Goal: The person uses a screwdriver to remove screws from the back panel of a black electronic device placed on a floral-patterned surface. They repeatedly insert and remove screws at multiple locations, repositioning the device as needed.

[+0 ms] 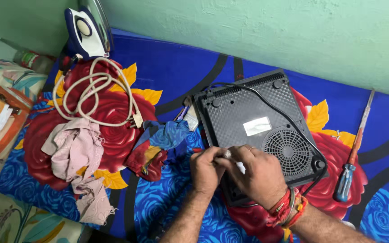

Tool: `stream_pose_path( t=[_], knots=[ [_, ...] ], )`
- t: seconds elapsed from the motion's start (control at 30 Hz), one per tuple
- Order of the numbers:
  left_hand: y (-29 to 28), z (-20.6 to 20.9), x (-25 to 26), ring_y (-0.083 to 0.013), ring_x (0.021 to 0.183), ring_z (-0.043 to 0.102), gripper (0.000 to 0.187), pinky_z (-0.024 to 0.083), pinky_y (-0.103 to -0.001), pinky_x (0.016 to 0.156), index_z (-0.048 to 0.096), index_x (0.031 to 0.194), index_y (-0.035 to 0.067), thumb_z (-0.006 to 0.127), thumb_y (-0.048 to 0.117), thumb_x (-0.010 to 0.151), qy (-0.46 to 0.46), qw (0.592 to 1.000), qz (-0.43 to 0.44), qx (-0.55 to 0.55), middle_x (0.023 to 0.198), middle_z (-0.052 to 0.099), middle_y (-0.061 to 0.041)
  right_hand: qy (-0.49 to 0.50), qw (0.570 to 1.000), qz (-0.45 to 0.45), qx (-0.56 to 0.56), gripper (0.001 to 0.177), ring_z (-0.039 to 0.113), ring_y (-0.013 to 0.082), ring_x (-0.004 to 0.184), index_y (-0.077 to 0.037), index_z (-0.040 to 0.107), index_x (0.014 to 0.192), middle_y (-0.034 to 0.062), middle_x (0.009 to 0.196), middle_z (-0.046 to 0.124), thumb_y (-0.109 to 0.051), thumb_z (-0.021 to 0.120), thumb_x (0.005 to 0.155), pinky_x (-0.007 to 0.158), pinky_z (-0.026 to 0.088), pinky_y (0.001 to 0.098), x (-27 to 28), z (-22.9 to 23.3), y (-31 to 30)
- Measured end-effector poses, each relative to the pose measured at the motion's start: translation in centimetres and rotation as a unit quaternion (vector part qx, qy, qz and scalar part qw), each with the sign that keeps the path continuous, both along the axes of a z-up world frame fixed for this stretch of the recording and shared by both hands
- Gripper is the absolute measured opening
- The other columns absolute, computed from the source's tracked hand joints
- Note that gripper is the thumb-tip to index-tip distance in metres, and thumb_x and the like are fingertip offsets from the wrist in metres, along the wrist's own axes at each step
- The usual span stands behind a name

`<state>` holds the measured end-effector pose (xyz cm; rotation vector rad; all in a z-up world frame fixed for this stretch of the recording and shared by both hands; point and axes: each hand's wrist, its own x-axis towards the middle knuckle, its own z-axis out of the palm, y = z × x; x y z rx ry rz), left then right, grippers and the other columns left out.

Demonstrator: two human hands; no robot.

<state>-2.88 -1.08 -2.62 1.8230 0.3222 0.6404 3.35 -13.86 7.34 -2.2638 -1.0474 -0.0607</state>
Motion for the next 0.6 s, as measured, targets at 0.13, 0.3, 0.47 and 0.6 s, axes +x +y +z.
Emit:
stream_pose_path(
  t=[0.13, 0.3, 0.47, 0.6],
  knots=[
    [-0.5, 0.0, 0.3, -0.0253, 0.071, 0.077, 0.011, 0.059, -0.032, 0.062, 0.073, 0.084, 0.006, 0.080, 0.003, 0.077, 0.032, 0.998, 0.035, 0.044, 0.077, 0.076, -0.011, -0.021, 0.999, -0.014, -0.023, 0.020, 0.069, 0.0322, 0.068, -0.008, 0.067, 0.092, 0.0106, 0.078, 0.069, -0.025, 0.077, 0.086, 0.058, 0.054, 0.0428, -0.1, -0.1, 0.0],
    [-0.2, 0.7, 0.2, -0.0257, 0.076, 0.079, 0.015, 0.061, -0.034, 0.065, 0.073, 0.091, 0.005, 0.078, 0.005, 0.077, 0.017, 0.999, -0.030, -0.016, 0.085, 0.078, -0.011, -0.039, 0.996, 0.061, -0.046, 0.025, 0.070, 0.0339, 0.074, -0.003, 0.065, 0.106, 0.0153, 0.095, 0.071, -0.009, 0.066, 0.082, 0.063, 0.056, 0.0427, 0.2, 0.4, -0.2],
    [0.3, 0.1, -0.3, -0.0297, 0.085, 0.077, 0.010, 0.060, -0.035, 0.071, 0.072, 0.098, 0.003, 0.071, 0.000, 0.088, -0.015, 0.997, -0.041, 0.068, 0.093, 0.076, -0.016, -0.058, 0.992, 0.096, -0.055, 0.048, 0.072, 0.0348, 0.082, 0.002, 0.059, 0.127, 0.0206, 0.113, 0.071, -0.004, 0.061, 0.079, 0.068, 0.058, 0.0413, -0.4, 0.8, 0.2],
    [-0.2, -0.6, -0.3, -0.0272, 0.071, 0.077, 0.008, 0.058, -0.034, 0.062, 0.069, 0.085, 0.002, 0.076, 0.002, 0.081, -0.014, 0.999, 0.012, 0.028, 0.078, 0.074, -0.014, -0.017, 0.996, 0.074, -0.038, 0.059, 0.072, 0.0360, 0.084, 0.005, 0.054, 0.138, 0.0201, 0.107, 0.071, -0.004, 0.062, 0.079, 0.070, 0.058, 0.0420, -1.0, 0.5, 0.6]
  ],
)
